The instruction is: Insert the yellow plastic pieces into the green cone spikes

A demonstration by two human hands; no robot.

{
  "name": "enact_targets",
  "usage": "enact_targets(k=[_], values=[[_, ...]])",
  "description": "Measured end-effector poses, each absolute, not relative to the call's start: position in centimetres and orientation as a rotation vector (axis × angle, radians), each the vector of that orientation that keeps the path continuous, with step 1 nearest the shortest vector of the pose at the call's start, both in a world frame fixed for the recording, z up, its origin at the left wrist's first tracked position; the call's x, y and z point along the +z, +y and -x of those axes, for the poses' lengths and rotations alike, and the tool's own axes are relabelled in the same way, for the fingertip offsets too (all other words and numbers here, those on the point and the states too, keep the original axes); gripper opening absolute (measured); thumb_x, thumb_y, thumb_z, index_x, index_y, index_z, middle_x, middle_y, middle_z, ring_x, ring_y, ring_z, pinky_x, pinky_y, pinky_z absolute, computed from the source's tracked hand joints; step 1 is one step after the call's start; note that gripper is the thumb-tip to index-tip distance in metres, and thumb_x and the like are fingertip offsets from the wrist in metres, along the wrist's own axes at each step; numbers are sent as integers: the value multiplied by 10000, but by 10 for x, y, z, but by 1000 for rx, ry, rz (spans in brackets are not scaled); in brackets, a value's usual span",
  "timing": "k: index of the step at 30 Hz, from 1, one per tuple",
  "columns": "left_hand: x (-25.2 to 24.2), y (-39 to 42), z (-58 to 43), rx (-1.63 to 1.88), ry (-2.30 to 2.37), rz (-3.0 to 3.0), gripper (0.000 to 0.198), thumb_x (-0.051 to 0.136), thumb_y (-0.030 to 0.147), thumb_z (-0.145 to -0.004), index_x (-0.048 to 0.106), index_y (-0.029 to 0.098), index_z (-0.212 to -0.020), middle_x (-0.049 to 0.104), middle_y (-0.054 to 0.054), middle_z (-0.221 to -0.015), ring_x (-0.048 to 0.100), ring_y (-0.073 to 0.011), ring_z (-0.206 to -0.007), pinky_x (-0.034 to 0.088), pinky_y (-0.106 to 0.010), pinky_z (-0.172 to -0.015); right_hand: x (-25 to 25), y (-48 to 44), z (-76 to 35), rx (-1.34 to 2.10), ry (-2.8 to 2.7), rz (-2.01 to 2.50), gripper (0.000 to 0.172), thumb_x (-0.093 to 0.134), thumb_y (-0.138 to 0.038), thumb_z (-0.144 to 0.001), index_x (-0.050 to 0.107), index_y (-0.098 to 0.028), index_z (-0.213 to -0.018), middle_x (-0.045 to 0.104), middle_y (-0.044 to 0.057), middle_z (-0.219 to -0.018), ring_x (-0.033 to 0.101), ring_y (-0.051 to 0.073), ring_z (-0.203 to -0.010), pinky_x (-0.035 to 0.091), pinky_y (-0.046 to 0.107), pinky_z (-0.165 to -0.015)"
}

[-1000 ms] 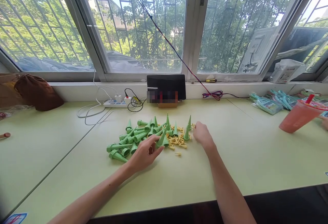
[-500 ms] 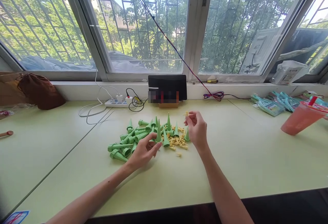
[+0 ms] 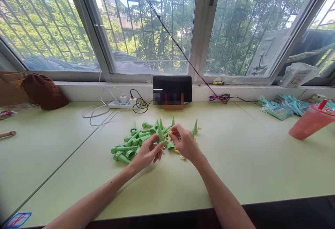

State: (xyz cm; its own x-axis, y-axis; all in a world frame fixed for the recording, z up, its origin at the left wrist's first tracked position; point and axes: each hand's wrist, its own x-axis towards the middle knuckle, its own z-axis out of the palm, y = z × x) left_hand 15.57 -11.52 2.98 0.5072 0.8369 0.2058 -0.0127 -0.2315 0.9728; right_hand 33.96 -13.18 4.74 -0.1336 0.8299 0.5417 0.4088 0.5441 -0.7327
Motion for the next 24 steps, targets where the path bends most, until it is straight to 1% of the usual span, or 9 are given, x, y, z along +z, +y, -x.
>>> enact_targets(k=[4, 8, 16, 20, 24], values=[[31, -114, -156, 916, 681, -1587, 306, 543, 448, -902, 517, 170, -1027, 607, -64, -1025, 557, -48, -448, 376, -173, -334, 48, -132, -340, 500, -1766, 1057, 86, 543, -280, -925, 505, -208, -898, 620, 4, -736, 613, 154, -659, 506, 287, -656], [33, -114, -156, 914, 673, -1579, 305, 532, 434, -911, 519, 165, -1054, 609, -84, -1068, 560, -45, -440, 378, -175, -334, 50, -134, -338, 559, -1742, 1060, 111, 559, -290, -917, 519, -202, -862, 618, 3, -729, 603, 149, -652, 496, 278, -635], [31, -114, -155, 906, 647, -1562, 326, 543, 433, -907, 516, 161, -1084, 631, -87, -1058, 556, -44, -437, 383, -167, -333, 50, -133, -337, 723, -1722, 1020, 106, 561, -278, -914, 527, -198, -853, 637, 9, -754, 638, 154, -679, 505, 278, -646], [32, -113, -155, 909, 655, -1553, 338, 554, 438, -900, 522, 157, -1085, 644, -83, -1020, 549, -48, -432, 382, -168, -333, 49, -132, -338, 706, -1750, 1044, 107, 546, -276, -918, 526, -201, -843, 633, 5, -741, 613, 149, -664, 489, 277, -640], [33, -113, -155, 916, 659, -1547, 341, 558, 433, -899, 519, 158, -1097, 640, -79, -1005, 542, -48, -430, 379, -169, -332, 48, -131, -339, 696, -1775, 1067, 116, 542, -269, -913, 517, -203, -820, 621, -2, -729, 575, 137, -622, 468, 263, -603]])
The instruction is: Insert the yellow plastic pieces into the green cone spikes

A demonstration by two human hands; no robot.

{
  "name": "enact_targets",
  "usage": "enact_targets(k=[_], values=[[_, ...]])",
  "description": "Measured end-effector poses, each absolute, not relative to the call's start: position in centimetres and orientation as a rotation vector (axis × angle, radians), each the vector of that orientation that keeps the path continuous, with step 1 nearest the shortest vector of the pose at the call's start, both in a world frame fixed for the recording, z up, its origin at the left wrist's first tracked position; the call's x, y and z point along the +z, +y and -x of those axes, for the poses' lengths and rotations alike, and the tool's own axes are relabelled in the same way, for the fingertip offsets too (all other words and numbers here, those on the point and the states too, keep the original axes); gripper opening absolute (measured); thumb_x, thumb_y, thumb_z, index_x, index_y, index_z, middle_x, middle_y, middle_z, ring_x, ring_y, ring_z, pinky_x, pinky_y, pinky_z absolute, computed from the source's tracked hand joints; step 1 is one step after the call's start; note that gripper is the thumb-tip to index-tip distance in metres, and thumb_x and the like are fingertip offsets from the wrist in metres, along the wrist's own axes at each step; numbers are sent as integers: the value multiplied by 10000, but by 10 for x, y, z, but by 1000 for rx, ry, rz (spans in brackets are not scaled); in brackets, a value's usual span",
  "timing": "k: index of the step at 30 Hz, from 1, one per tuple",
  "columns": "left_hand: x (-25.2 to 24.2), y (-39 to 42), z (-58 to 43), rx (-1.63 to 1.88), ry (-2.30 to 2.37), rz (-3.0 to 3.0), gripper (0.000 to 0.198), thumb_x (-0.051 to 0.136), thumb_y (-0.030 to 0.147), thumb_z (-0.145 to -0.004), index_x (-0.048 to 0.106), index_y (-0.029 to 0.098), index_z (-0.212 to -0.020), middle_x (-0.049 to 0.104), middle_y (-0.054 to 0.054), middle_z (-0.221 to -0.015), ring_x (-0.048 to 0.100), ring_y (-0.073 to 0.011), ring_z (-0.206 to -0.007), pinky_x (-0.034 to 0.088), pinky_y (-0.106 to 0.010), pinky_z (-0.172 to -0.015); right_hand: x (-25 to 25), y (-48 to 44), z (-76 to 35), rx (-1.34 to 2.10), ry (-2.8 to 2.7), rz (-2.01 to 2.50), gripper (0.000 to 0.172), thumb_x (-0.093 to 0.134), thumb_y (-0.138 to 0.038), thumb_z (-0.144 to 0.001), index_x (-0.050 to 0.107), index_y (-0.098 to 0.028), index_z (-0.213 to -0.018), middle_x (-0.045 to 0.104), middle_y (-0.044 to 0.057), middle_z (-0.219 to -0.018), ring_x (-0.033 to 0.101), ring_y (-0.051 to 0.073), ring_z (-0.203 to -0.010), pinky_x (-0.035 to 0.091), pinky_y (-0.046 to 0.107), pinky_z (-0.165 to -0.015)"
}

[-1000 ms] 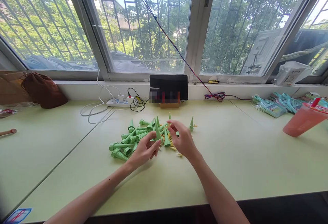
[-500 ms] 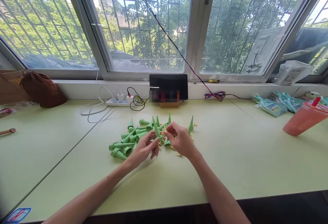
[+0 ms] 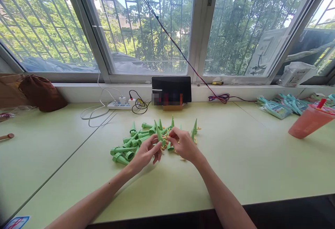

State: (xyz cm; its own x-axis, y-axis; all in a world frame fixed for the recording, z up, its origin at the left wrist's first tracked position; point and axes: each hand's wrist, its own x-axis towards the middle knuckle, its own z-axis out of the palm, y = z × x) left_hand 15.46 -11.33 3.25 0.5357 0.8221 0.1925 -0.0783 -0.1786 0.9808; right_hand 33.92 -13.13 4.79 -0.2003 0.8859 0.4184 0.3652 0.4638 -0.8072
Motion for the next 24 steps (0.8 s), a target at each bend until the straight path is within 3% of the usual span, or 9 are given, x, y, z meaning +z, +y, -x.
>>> enact_targets(k=[12, 18, 24], values=[[27, -113, -153, 954, 738, -1666, 246, 516, 414, -927, 486, 186, -1015, 592, -65, -1096, 530, -40, -487, 385, -165, -366, 45, -129, -342, 623, -1856, 1094, 102, 506, -241, -922, 509, -205, -827, 599, -5, -727, 529, 131, -613, 428, 253, -599], [26, -113, -151, 936, 798, -1764, 245, 510, 408, -929, 491, 187, -1036, 582, -16, -887, 508, -56, -500, 393, -163, -407, 47, -130, -342, 614, -1882, 1100, 106, 504, -231, -923, 499, -203, -820, 580, -16, -706, 510, 125, -606, 412, 248, -595], [26, -113, -151, 971, 813, -1802, 268, 517, 432, -913, 503, 190, -1027, 586, -12, -862, 527, -81, -513, 441, -202, -459, 49, -130, -342, 592, -1894, 1109, 133, 493, -262, -938, 508, -203, -820, 572, -7, -699, 504, 136, -616, 413, 257, -604]])
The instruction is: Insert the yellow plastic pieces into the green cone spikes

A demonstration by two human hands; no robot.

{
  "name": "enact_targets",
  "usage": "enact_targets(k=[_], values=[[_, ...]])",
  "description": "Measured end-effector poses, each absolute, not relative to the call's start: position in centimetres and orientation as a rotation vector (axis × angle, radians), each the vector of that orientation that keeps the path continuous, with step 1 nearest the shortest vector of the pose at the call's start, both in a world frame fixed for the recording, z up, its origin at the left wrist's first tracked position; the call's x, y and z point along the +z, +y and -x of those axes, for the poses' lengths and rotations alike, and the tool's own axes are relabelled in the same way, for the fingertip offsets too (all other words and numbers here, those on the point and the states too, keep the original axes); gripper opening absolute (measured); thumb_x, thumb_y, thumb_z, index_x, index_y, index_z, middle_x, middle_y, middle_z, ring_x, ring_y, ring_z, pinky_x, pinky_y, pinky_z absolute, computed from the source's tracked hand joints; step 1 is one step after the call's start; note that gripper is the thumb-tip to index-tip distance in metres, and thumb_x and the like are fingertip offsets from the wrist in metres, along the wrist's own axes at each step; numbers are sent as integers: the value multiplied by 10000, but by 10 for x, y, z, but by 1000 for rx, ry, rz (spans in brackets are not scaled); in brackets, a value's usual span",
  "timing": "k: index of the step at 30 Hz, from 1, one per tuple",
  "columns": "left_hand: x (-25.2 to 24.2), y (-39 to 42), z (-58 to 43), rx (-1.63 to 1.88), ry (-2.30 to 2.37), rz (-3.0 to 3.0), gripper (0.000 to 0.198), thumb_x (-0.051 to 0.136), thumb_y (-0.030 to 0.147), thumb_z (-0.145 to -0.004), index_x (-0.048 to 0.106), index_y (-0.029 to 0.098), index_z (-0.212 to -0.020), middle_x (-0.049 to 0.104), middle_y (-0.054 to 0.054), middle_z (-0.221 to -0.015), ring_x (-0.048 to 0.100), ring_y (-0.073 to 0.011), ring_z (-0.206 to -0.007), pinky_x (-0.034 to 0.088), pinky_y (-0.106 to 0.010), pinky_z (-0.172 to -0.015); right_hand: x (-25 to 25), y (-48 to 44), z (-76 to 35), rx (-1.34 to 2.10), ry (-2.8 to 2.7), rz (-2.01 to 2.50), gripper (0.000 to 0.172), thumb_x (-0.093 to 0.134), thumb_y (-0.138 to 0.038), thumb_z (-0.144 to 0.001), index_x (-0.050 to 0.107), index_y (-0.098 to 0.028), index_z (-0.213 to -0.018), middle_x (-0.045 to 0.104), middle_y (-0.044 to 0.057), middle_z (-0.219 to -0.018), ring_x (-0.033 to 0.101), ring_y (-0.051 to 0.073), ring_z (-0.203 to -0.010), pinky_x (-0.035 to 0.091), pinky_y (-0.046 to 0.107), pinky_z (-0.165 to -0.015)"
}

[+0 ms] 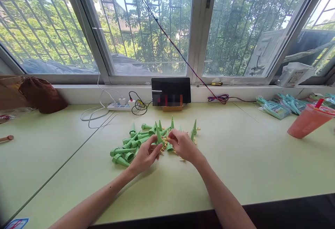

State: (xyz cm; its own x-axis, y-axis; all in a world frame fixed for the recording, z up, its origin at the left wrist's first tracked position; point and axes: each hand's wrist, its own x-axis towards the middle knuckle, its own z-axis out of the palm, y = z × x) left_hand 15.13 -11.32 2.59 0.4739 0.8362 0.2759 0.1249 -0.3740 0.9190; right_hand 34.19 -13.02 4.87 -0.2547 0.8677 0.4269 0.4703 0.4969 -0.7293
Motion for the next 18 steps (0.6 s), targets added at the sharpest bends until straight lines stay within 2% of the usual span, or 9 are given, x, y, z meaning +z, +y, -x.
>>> enact_targets(k=[10, 18], values=[[26, -113, -151, 955, 914, -1944, 254, 511, 422, -920, 494, 183, -1004, 529, 38, -620, 500, -112, -484, 362, -212, -466, 48, -129, -343, 513, -1958, 1138, 239, 441, -300, -975, 492, -200, -764, 501, -31, -616, 414, 122, -555, 343, 244, -565], [20, -112, -150, 946, 918, -2007, 257, 496, 413, -931, 499, 180, -1042, 535, 35, -598, 495, -120, -477, 352, -223, -478, 43, -126, -344, 431, -1993, 1174, 310, 400, -309, -992, 449, -198, -706, 492, -27, -622, 398, 123, -572, 310, 246, -569]])
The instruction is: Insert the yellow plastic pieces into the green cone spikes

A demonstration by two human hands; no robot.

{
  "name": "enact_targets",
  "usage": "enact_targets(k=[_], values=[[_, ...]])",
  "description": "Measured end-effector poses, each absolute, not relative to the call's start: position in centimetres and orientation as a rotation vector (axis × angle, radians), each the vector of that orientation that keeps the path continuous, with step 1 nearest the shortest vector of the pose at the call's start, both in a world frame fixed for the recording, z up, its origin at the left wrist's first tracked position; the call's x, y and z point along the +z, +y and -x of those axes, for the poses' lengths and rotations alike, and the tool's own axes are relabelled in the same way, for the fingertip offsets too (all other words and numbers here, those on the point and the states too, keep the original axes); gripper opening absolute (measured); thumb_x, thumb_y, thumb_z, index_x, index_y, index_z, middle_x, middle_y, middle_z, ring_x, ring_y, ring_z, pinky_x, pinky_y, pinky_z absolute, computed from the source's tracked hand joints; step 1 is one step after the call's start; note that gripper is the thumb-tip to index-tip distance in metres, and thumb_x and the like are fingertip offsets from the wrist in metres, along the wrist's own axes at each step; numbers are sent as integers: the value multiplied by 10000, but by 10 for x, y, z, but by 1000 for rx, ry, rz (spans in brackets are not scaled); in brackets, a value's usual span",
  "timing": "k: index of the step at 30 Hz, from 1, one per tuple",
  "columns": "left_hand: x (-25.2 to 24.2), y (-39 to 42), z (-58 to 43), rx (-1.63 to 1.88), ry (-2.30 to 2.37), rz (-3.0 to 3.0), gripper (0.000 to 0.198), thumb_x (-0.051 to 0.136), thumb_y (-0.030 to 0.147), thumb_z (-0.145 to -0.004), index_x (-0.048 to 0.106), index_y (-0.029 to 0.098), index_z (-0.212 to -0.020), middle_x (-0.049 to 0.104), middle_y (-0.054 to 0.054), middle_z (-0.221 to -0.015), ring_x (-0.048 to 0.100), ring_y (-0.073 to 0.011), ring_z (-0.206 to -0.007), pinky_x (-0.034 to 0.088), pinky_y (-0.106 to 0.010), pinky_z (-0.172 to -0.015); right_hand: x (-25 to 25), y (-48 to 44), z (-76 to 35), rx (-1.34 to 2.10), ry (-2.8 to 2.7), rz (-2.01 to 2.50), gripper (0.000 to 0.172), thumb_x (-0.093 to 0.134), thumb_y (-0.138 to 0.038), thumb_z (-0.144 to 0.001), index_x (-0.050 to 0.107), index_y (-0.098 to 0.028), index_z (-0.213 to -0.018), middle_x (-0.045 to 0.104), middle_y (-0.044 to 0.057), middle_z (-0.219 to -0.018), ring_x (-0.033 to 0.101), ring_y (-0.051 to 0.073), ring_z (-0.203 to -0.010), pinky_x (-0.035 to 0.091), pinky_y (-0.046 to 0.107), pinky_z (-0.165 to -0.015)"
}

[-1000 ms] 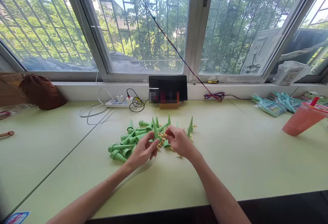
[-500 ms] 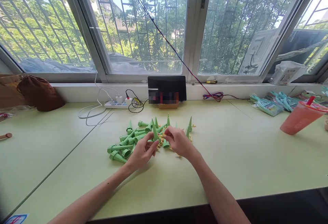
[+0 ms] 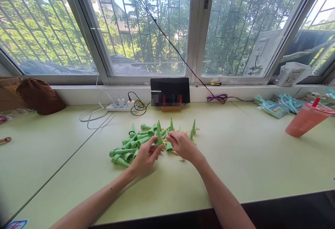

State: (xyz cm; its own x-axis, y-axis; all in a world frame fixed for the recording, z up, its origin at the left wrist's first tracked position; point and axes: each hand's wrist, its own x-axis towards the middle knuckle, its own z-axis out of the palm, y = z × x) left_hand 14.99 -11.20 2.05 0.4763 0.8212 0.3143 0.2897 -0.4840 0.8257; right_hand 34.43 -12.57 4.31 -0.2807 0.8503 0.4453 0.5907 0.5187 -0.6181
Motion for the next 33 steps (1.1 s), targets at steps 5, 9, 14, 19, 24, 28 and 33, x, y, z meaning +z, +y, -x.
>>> enact_targets(k=[5, 9, 14, 19, 24, 28, 33], values=[[20, -112, -149, 940, 909, -2042, 232, 486, 404, -936, 500, 187, -1018, 507, 45, -587, 474, -116, -472, 347, -226, -484, 46, -127, -345, 438, -1981, 1161, 293, 419, -295, -984, 468, -201, -711, 497, -25, -624, 411, 128, -578, 324, 245, -572], [20, -114, -149, 942, 895, -2065, 240, 486, 397, -934, 517, 186, -1044, 474, 55, -569, 460, -115, -463, 350, -229, -484, 49, -129, -344, 471, -1957, 1141, 292, 428, -304, -978, 495, -201, -713, 500, -21, -615, 430, 131, -565, 349, 246, -570], [20, -114, -149, 949, 888, -2059, 232, 466, 387, -944, 526, 187, -1046, 512, 40, -613, 475, -111, -479, 364, -228, -492, 49, -129, -343, 504, -1937, 1122, 259, 445, -296, -968, 536, -200, -746, 527, -18, -629, 451, 131, -570, 368, 247, -577], [20, -113, -150, 953, 899, -2018, 229, 475, 392, -941, 514, 189, -1039, 499, 53, -580, 484, -114, -479, 360, -223, -491, 51, -130, -342, 526, -1930, 1117, 193, 479, -281, -953, 574, -201, -805, 553, -11, -656, 466, 136, -593, 387, 254, -593], [20, -113, -150, 973, 879, -1930, 241, 492, 408, -933, 514, 190, -1033, 463, 70, -537, 475, -111, -450, 337, -216, -468, 52, -132, -341, 519, -1932, 1101, 171, 497, -288, -943, 590, -200, -829, 569, 1, -682, 479, 145, -617, 397, 259, -595], [18, -113, -150, 970, 879, -1949, 232, 510, 394, -922, 528, 188, -1027, 481, 60, -550, 474, -112, -458, 339, -219, -470, 48, -130, -342, 516, -1961, 1101, 199, 485, -293, -951, 565, -202, -793, 520, -17, -634, 438, 138, -587, 365, 255, -573], [15, -114, -149, 958, 888, -1983, 224, 519, 368, -919, 539, 190, -1054, 522, 41, -611, 474, -108, -482, 358, -216, -484, 45, -129, -345, 532, -2010, 1120, 231, 464, -303, -964, 531, -203, -768, 479, -35, -603, 397, 128, -559, 326, 250, -561]])
